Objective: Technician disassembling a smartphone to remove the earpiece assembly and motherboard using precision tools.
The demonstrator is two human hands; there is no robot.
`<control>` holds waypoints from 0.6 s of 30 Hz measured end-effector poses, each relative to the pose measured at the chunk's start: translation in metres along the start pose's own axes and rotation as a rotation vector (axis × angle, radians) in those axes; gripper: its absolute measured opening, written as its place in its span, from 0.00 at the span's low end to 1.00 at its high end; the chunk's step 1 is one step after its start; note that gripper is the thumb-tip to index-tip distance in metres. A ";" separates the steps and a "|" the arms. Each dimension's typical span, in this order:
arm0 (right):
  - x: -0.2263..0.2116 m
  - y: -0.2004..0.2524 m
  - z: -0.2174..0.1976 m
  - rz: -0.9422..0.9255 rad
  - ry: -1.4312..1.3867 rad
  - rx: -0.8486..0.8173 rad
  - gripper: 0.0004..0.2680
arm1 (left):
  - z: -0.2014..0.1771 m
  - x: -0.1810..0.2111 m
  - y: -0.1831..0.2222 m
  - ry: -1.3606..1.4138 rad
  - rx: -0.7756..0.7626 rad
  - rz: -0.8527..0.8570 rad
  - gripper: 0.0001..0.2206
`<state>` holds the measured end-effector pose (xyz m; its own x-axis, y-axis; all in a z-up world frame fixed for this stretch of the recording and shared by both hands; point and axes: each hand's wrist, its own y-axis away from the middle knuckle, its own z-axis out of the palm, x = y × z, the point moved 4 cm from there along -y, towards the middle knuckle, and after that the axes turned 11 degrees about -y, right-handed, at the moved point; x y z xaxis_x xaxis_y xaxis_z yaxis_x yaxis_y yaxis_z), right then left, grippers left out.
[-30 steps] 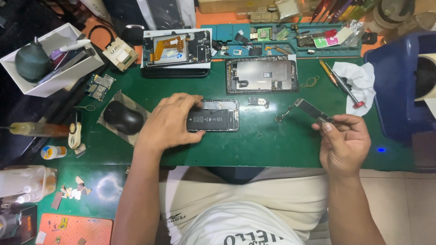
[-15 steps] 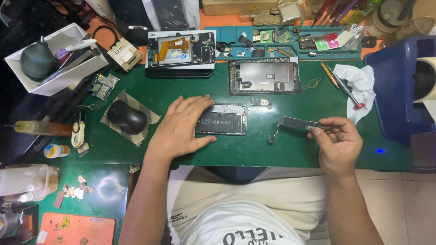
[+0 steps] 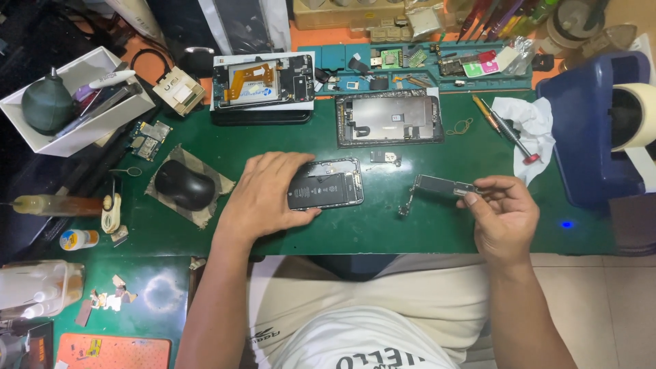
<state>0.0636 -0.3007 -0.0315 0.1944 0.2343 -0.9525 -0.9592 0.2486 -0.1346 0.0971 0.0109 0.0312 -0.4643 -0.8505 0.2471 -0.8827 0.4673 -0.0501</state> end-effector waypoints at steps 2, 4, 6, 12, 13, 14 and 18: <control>-0.001 0.001 0.001 0.013 0.011 0.006 0.08 | 0.000 0.002 0.001 -0.001 -0.018 -0.007 0.30; -0.002 0.001 0.001 0.027 0.022 0.011 0.07 | 0.000 0.002 0.002 -0.003 -0.036 -0.013 0.30; -0.002 0.001 0.002 0.020 0.026 -0.012 0.07 | 0.000 0.003 0.002 -0.001 -0.051 -0.014 0.31; -0.003 -0.001 0.008 -0.041 0.081 -0.084 0.07 | 0.000 0.002 0.000 -0.012 -0.094 -0.089 0.36; 0.000 -0.001 0.006 -0.042 0.080 -0.083 0.07 | 0.000 0.001 0.000 -0.013 -0.094 -0.087 0.36; 0.003 -0.001 0.005 -0.041 0.116 -0.099 0.07 | 0.001 0.001 0.000 -0.007 -0.103 -0.092 0.36; -0.004 -0.004 0.012 -0.043 0.290 -0.157 0.08 | 0.003 -0.001 0.002 0.007 -0.099 -0.106 0.36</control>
<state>0.0687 -0.2913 -0.0237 0.1900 -0.0564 -0.9802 -0.9758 0.0996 -0.1948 0.0956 0.0119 0.0283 -0.3676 -0.8951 0.2523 -0.9153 0.3963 0.0725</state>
